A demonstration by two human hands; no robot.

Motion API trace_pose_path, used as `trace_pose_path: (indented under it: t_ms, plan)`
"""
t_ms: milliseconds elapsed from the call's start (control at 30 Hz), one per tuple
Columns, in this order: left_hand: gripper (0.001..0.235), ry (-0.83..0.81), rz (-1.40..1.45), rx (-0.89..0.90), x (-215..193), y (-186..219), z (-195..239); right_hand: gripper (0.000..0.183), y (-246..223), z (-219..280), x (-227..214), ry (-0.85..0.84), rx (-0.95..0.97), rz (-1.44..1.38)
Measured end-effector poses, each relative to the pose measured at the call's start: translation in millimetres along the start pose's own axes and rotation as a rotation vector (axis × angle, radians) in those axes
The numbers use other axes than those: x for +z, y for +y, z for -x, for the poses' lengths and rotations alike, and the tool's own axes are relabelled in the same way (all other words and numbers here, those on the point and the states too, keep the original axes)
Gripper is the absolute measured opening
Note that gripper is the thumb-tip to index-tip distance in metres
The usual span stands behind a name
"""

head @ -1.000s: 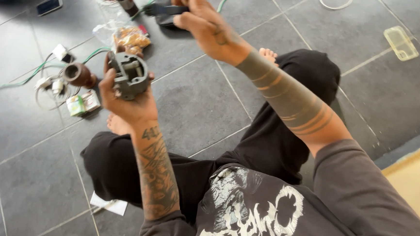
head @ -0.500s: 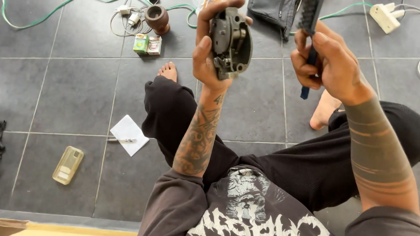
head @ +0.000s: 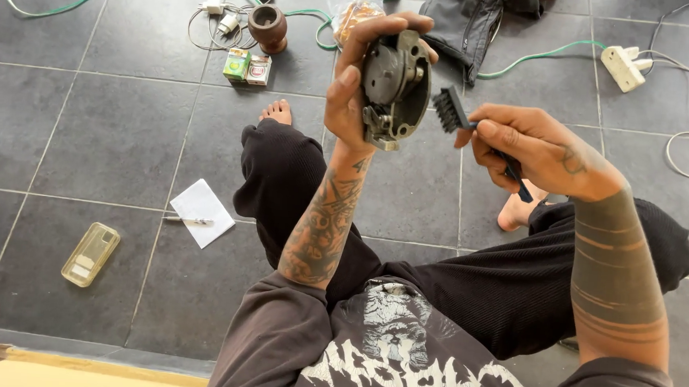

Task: The person sits on the floor and cleans a mechanical part using a small brush. They hold the part in one hand and scrub its surfaces with the brush in the other, rotating the object to access different areas.

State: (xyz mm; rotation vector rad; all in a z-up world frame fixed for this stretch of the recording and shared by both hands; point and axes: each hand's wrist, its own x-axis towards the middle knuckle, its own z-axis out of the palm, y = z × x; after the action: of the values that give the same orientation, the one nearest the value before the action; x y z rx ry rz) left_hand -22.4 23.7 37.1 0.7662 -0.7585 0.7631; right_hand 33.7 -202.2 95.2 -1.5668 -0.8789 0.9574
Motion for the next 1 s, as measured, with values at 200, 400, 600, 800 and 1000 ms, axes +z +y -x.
trace_pose_path:
  t_ms: [200, 400, 600, 800, 1000]
  plan:
    - [0.049, -0.046, -0.239, -0.034, 14, 8, 2, 0.041, -17, 1, 12, -0.072, 0.082, 0.365]
    - [0.043, -0.153, -0.623, -0.123, 19, 6, 7, 0.008, -3, -7, 12, 0.080, -0.036, 0.290]
    - [0.041, -0.157, -0.694, -0.130, 21, 3, 6, 0.013, -7, -1, 1, -0.114, 0.096, 0.244]
    - [0.041, -0.099, -0.648, -0.101, 18, 5, 4, 0.009, -4, -7, 7, -0.056, -0.017, 0.206]
    - [0.042, -0.061, -0.594, -0.099, 19, 6, 6, 0.011, 0, -8, 13, -0.060, -0.089, 0.148]
